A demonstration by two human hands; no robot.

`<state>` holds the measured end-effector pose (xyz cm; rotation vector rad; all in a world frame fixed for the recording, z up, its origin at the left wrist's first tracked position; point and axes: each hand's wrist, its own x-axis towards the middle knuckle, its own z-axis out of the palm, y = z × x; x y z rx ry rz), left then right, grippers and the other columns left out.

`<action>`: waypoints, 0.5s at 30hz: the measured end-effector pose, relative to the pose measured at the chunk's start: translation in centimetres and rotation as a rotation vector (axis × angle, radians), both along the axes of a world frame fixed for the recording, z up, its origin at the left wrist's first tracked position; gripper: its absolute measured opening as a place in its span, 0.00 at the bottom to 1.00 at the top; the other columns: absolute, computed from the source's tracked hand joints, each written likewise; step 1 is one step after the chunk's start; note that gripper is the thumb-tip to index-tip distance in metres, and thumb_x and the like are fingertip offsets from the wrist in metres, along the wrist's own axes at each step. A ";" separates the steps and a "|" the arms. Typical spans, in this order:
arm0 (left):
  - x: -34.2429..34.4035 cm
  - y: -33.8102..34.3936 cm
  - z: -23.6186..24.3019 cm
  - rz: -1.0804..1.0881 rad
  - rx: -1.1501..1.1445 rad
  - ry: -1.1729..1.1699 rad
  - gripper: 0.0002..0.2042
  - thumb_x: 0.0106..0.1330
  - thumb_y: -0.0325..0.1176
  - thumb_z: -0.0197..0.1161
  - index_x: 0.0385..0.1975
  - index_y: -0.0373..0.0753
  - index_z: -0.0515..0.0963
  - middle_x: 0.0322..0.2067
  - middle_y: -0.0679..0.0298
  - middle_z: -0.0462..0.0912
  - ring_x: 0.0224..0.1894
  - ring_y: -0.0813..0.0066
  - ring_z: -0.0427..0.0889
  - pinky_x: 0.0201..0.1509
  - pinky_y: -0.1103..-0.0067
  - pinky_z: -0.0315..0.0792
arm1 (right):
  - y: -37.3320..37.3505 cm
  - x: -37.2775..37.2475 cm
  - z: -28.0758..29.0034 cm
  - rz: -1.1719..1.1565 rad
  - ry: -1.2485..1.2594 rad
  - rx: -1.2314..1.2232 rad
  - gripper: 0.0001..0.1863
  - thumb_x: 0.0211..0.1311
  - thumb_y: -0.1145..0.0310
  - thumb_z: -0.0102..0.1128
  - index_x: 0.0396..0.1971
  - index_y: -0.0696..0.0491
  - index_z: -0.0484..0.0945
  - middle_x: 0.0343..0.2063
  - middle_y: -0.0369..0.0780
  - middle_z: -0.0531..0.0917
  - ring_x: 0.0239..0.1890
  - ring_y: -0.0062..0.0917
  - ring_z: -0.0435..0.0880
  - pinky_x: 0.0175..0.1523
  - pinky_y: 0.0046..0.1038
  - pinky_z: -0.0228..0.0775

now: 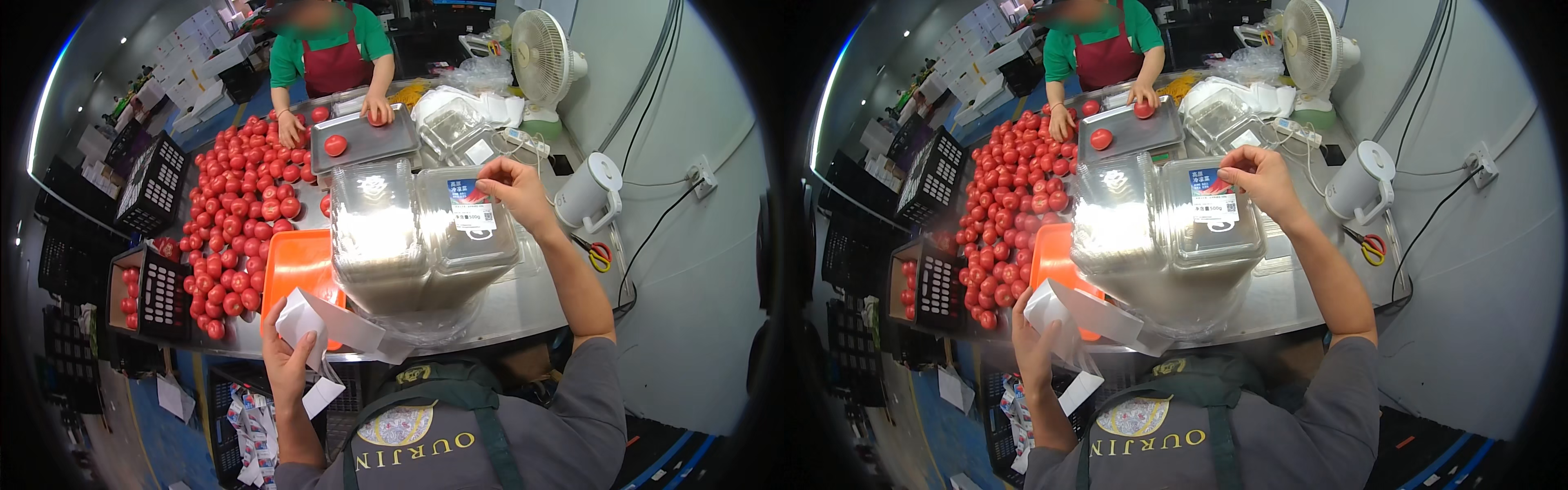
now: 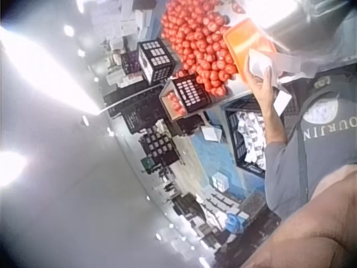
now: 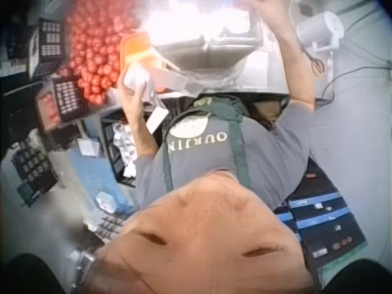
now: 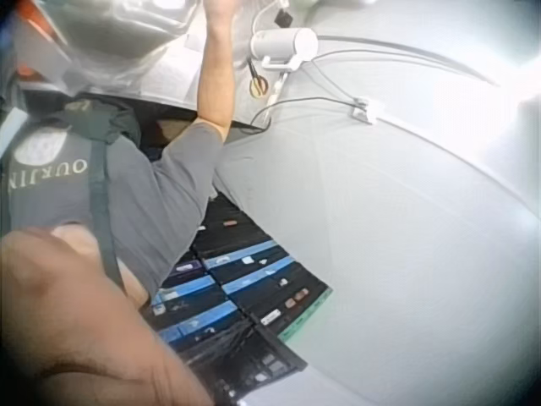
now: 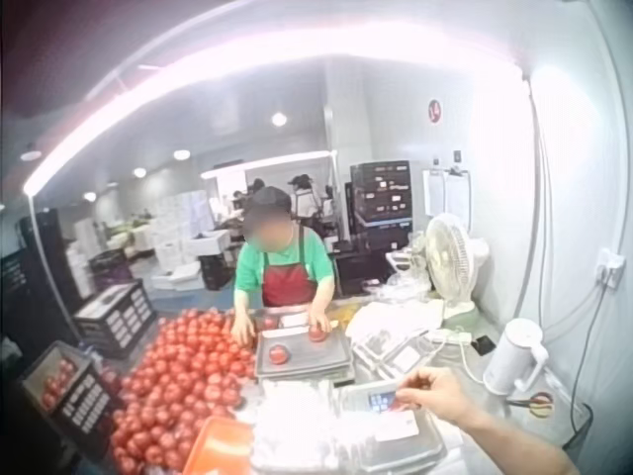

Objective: The person repeatedly picks up clear plastic food containers, peels off labels, and sticks them onto the containers. The person handles the containers one at a time and places the labeled containers on the table. A coworker in the background sorts tomatoes.

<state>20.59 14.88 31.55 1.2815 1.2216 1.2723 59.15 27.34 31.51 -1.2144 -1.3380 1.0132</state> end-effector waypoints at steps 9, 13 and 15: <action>-0.3 -0.5 0.0 0.016 0.013 0.014 0.21 0.55 0.18 0.59 0.51 0.32 0.67 0.42 0.60 0.74 0.44 0.77 0.75 0.48 0.82 0.69 | -1.1 -1.3 0.2 -0.240 -0.692 0.465 0.23 0.37 0.69 0.71 0.39 0.53 0.76 0.41 0.41 0.75 0.45 0.33 0.73 0.49 0.33 0.64; -0.6 -0.7 -1.0 0.047 -0.042 0.015 0.09 0.56 0.18 0.60 0.37 0.30 0.78 0.32 0.64 0.79 0.34 0.82 0.77 0.40 0.86 0.70 | -1.6 -3.2 0.9 -0.373 -1.007 0.729 0.27 0.37 0.64 0.71 0.43 0.50 0.76 0.46 0.41 0.74 0.50 0.36 0.71 0.54 0.37 0.60; -0.9 -1.1 -1.6 0.062 -0.063 0.035 0.08 0.56 0.18 0.60 0.35 0.30 0.79 0.31 0.65 0.80 0.34 0.83 0.77 0.39 0.86 0.70 | -3.3 -7.2 2.4 0.015 -0.787 0.781 0.28 0.40 0.59 0.69 0.46 0.50 0.75 0.52 0.42 0.72 0.54 0.37 0.69 0.57 0.37 0.58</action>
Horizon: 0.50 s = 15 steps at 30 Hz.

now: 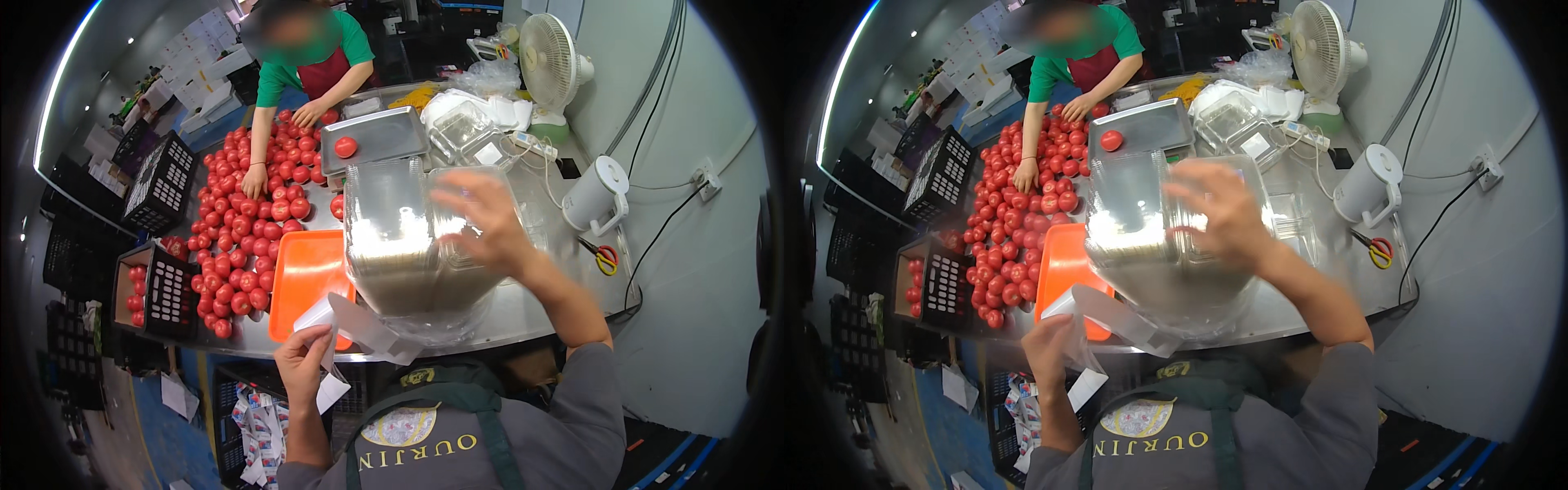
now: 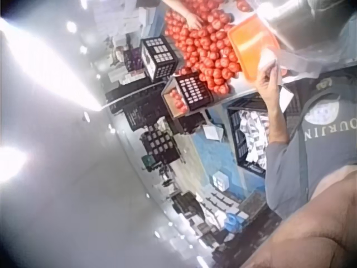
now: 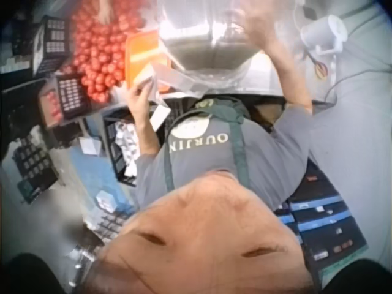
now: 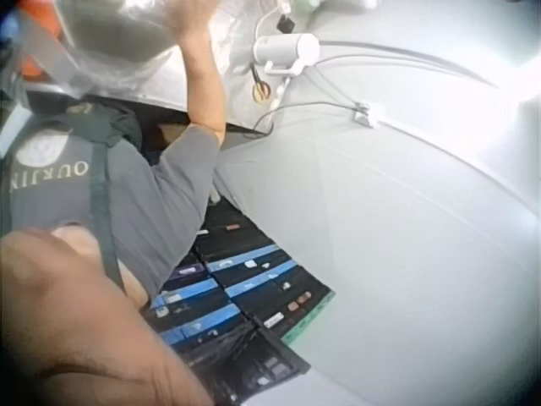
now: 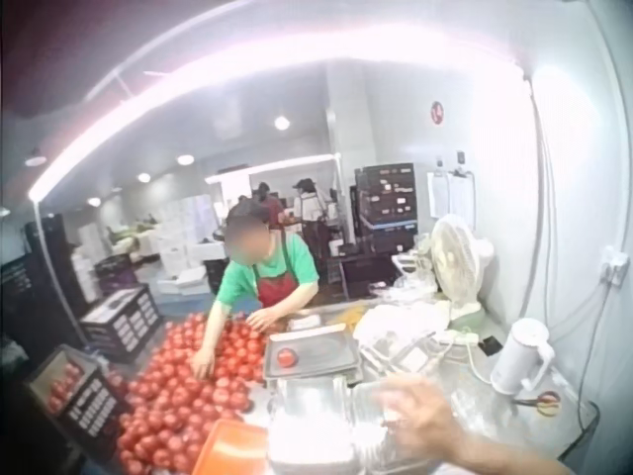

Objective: The person repeatedly picks up clear plastic food containers, peels off labels, and sticks them onto the containers. The person handles the containers one at a time and places the labeled containers on the table. A coworker in the background sorts tomatoes.

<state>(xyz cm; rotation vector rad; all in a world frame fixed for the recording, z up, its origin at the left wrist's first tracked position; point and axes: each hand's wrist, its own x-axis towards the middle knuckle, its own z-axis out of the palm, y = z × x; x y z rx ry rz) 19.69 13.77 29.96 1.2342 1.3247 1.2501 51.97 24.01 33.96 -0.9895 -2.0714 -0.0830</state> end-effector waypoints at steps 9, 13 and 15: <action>2.3 -0.4 0.7 -0.037 0.064 0.050 0.08 0.57 0.18 0.60 0.36 0.29 0.79 0.34 0.63 0.79 0.35 0.81 0.78 0.41 0.86 0.71 | -1.5 -4.3 -2.7 0.098 -0.095 0.160 0.18 0.44 0.68 0.65 0.37 0.60 0.76 0.38 0.44 0.79 0.44 0.33 0.77 0.47 0.31 0.69; 3.2 -0.7 0.5 -0.047 0.098 0.042 0.07 0.57 0.18 0.59 0.36 0.29 0.79 0.34 0.63 0.79 0.35 0.80 0.78 0.41 0.85 0.71 | -1.7 -4.4 -2.8 0.135 -0.010 0.256 0.14 0.44 0.70 0.64 0.32 0.60 0.77 0.34 0.41 0.81 0.40 0.31 0.79 0.43 0.30 0.71; 4.0 -0.8 0.7 -0.061 0.097 0.047 0.07 0.58 0.18 0.59 0.35 0.29 0.80 0.34 0.62 0.79 0.35 0.80 0.78 0.40 0.85 0.71 | -1.9 -4.2 -2.5 0.153 0.047 0.251 0.12 0.44 0.72 0.63 0.32 0.59 0.77 0.33 0.40 0.81 0.40 0.30 0.79 0.42 0.29 0.71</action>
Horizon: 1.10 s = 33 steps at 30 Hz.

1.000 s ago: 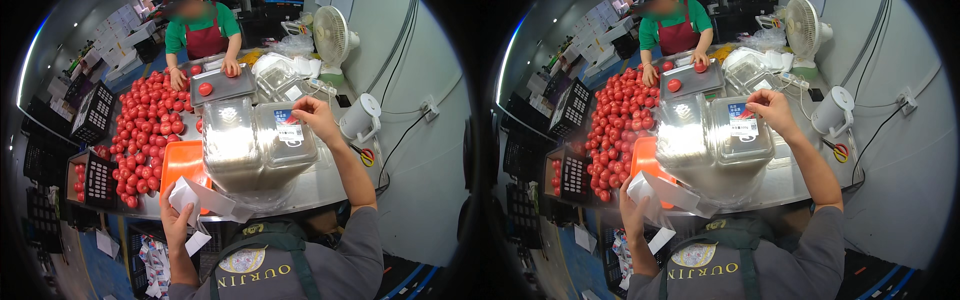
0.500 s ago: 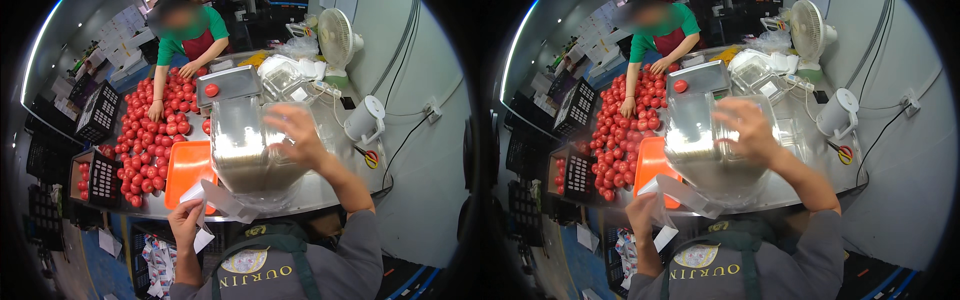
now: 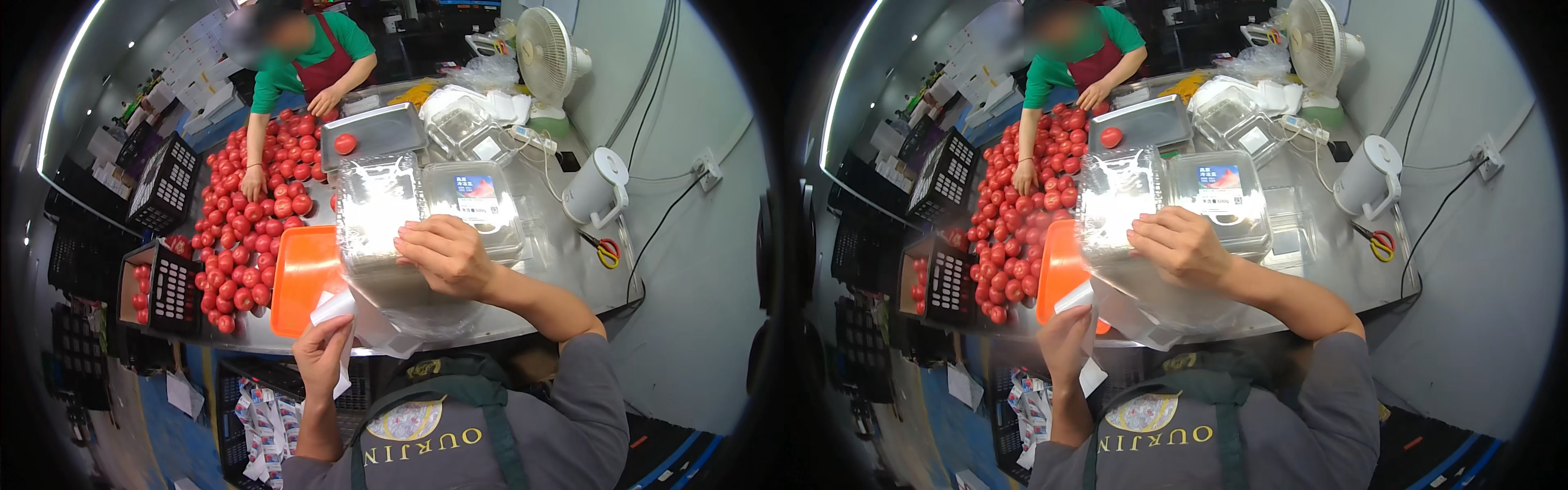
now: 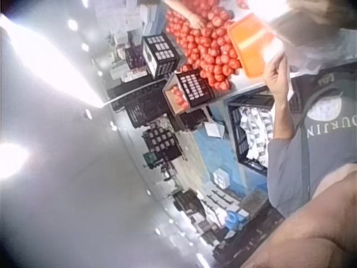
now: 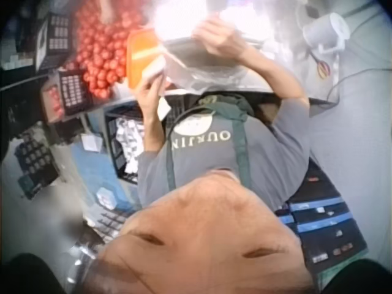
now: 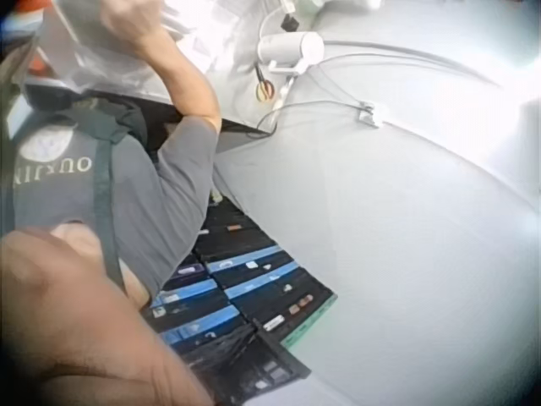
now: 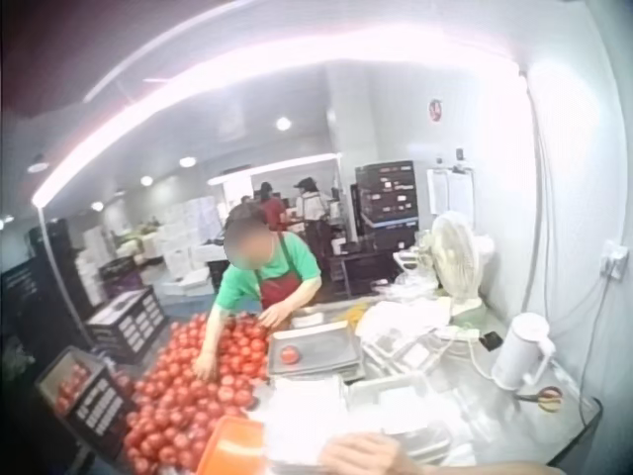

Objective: The person repeatedly picks up clear plastic food containers, peels off labels, and sticks them onto the containers. The person handles the containers one at a time and places the labeled containers on the table. A coworker in the background sorts tomatoes.

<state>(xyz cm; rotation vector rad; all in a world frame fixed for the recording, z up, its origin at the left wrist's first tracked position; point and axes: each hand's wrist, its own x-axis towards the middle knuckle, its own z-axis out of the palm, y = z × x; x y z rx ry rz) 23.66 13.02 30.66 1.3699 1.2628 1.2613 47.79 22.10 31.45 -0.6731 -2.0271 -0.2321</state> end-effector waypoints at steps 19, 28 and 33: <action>1.3 -1.5 -0.4 0.135 0.151 0.199 0.10 0.58 0.18 0.60 0.39 0.30 0.77 0.35 0.61 0.80 0.39 0.78 0.77 0.45 0.83 0.70 | 3.7 23.1 -16.9 -0.638 0.106 -0.148 0.03 0.47 0.71 0.63 0.22 0.51 0.78 0.26 0.38 0.81 0.32 0.31 0.79 0.42 0.31 0.68; 2.7 -1.6 1.4 0.198 0.139 0.140 0.23 0.55 0.15 0.60 0.53 0.31 0.66 0.39 0.58 0.77 0.41 0.74 0.78 0.46 0.81 0.71 | 8.2 32.8 -10.7 -0.439 1.055 -0.734 0.08 0.58 0.67 0.56 0.30 0.56 0.79 0.25 0.36 0.82 0.27 0.19 0.78 0.32 0.22 0.67; 2.4 -2.1 0.6 0.175 0.118 0.175 0.19 0.56 0.18 0.61 0.49 0.30 0.69 0.39 0.59 0.77 0.40 0.75 0.77 0.46 0.82 0.71 | 8.7 33.5 -26.2 -0.231 1.537 -1.360 0.12 0.65 0.64 0.47 0.30 0.55 0.75 0.24 0.38 0.79 0.23 0.22 0.74 0.26 0.22 0.63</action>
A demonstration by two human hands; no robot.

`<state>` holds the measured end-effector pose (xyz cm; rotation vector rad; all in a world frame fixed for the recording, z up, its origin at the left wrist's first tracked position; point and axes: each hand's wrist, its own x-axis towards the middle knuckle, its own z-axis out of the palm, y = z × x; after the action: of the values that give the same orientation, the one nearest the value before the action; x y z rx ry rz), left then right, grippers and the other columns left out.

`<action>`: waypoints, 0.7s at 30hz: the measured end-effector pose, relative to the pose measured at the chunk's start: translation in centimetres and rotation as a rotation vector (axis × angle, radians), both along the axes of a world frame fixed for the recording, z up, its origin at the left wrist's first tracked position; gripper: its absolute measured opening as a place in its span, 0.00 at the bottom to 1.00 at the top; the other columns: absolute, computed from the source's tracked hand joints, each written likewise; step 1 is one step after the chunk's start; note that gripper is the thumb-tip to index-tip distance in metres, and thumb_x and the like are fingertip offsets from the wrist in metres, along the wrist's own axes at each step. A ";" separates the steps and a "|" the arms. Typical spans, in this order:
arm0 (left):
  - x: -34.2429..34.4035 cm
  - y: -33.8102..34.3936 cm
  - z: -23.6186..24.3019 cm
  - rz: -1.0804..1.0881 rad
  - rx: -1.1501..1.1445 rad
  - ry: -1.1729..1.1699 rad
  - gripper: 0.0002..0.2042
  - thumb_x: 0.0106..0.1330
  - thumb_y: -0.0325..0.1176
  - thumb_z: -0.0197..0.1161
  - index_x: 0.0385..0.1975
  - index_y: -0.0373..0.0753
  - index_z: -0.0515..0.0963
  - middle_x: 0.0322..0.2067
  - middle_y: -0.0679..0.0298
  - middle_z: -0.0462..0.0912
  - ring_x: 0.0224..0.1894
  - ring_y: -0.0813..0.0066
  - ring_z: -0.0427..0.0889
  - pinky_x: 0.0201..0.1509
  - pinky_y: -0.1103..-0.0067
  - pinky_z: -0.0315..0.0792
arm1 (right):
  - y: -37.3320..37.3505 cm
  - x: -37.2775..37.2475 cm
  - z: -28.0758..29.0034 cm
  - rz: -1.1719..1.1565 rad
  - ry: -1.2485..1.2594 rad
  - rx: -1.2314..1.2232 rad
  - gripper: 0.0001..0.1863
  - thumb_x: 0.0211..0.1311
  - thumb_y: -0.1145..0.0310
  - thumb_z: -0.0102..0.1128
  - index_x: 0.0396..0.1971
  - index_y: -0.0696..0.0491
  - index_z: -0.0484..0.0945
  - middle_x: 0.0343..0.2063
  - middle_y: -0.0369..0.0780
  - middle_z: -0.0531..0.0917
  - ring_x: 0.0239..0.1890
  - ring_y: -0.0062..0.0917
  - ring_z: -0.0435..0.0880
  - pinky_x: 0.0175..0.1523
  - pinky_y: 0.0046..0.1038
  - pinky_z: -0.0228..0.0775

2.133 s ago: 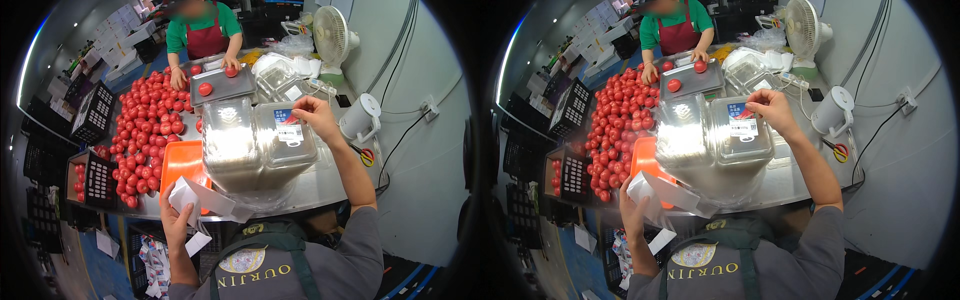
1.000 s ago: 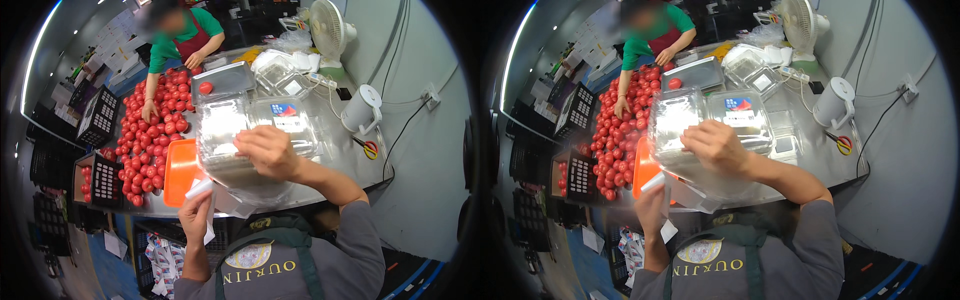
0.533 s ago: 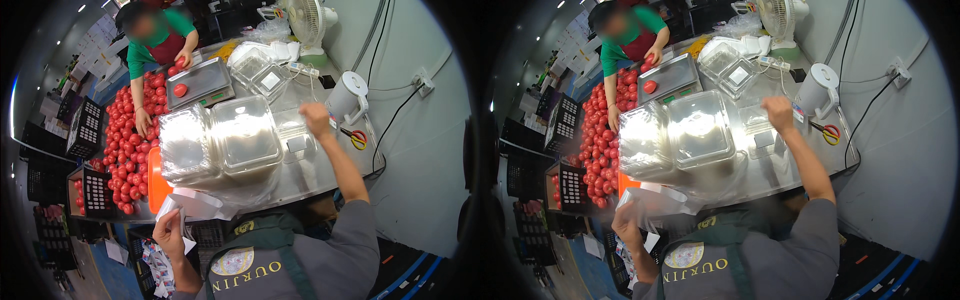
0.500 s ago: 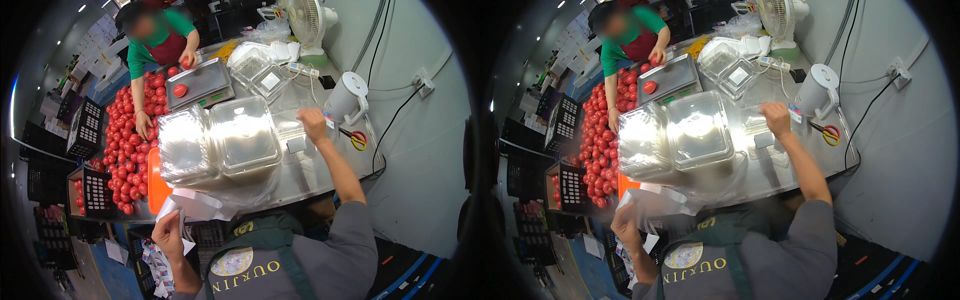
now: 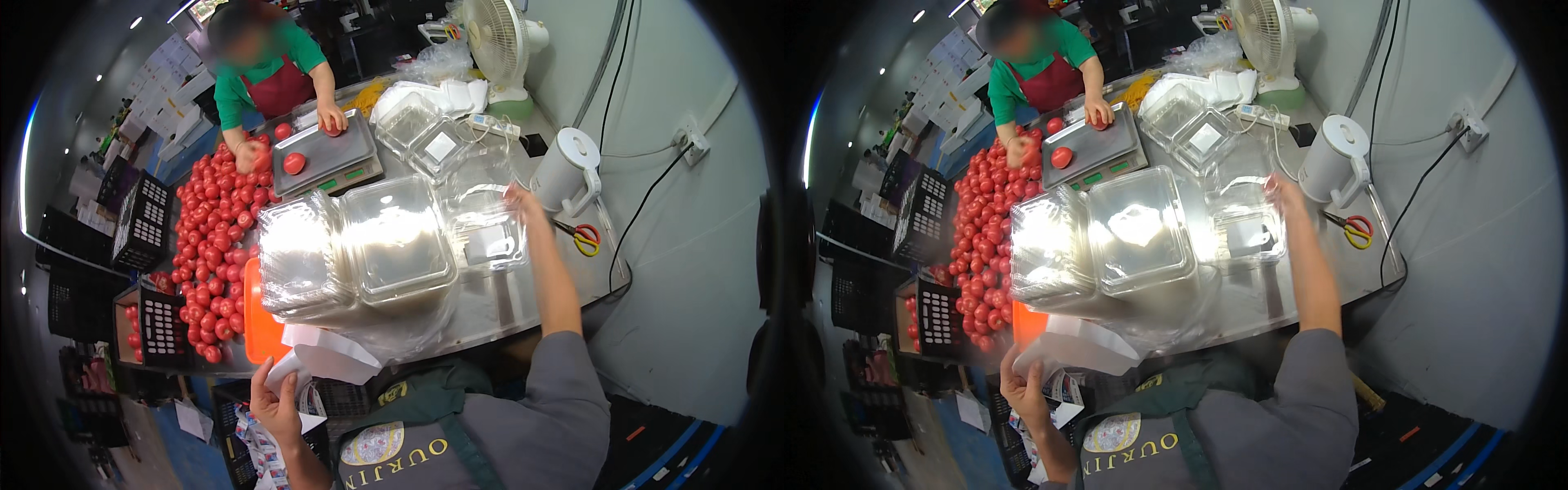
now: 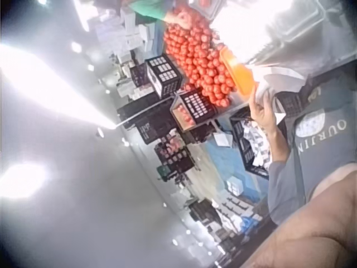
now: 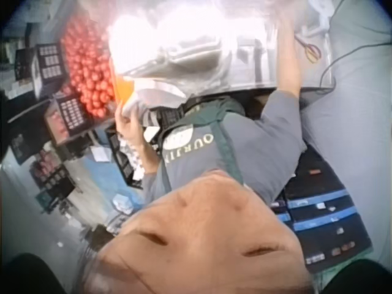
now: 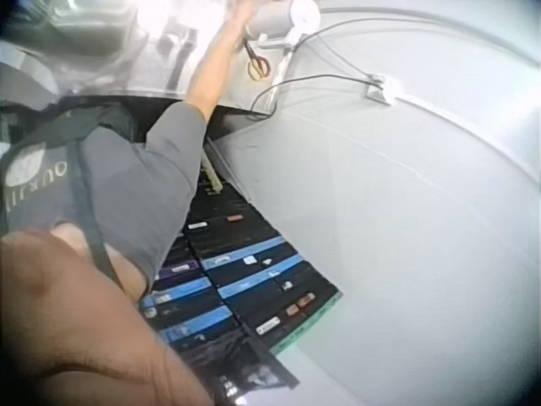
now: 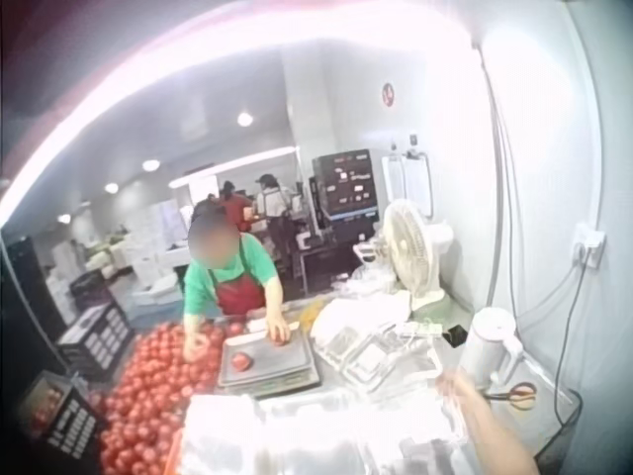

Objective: The person repeatedly picks up clear plastic food containers, peels off labels, and sticks them onto the containers. The person handles the containers one at a time and places the labeled containers on the table. A coworker in the background sorts tomatoes.

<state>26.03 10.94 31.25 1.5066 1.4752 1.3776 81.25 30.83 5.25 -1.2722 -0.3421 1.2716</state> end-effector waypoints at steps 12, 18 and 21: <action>-1.0 -0.1 -0.5 0.010 -0.010 0.129 0.09 0.55 0.17 0.61 0.36 0.29 0.79 0.30 0.62 0.80 0.32 0.81 0.77 0.37 0.88 0.68 | -1.0 -4.2 -1.0 -0.116 -1.240 -0.226 0.25 0.51 0.55 0.63 0.44 0.58 0.73 0.41 0.46 0.77 0.46 0.39 0.74 0.51 0.38 0.65; -2.5 2.6 -0.5 -0.108 -0.184 -0.189 0.25 0.58 0.24 0.55 0.58 0.30 0.62 0.51 0.56 0.70 0.51 0.73 0.70 0.56 0.78 0.63 | -1.5 -5.5 3.4 -0.589 -1.290 0.111 0.25 0.52 0.63 0.61 0.48 0.60 0.70 0.44 0.46 0.75 0.48 0.34 0.71 0.54 0.32 0.62; -3.0 2.9 0.9 -0.160 -0.191 -0.149 0.30 0.58 0.23 0.54 0.63 0.33 0.55 0.56 0.57 0.64 0.55 0.75 0.66 0.58 0.79 0.61 | -7.0 -19.3 20.5 -0.466 -0.774 0.824 0.09 0.63 0.73 0.49 0.40 0.60 0.72 0.34 0.42 0.77 0.36 0.25 0.75 0.47 0.24 0.67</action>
<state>23.00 13.83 32.16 1.3412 1.3238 1.1921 61.95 23.80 25.73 -0.9686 -0.9411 0.1302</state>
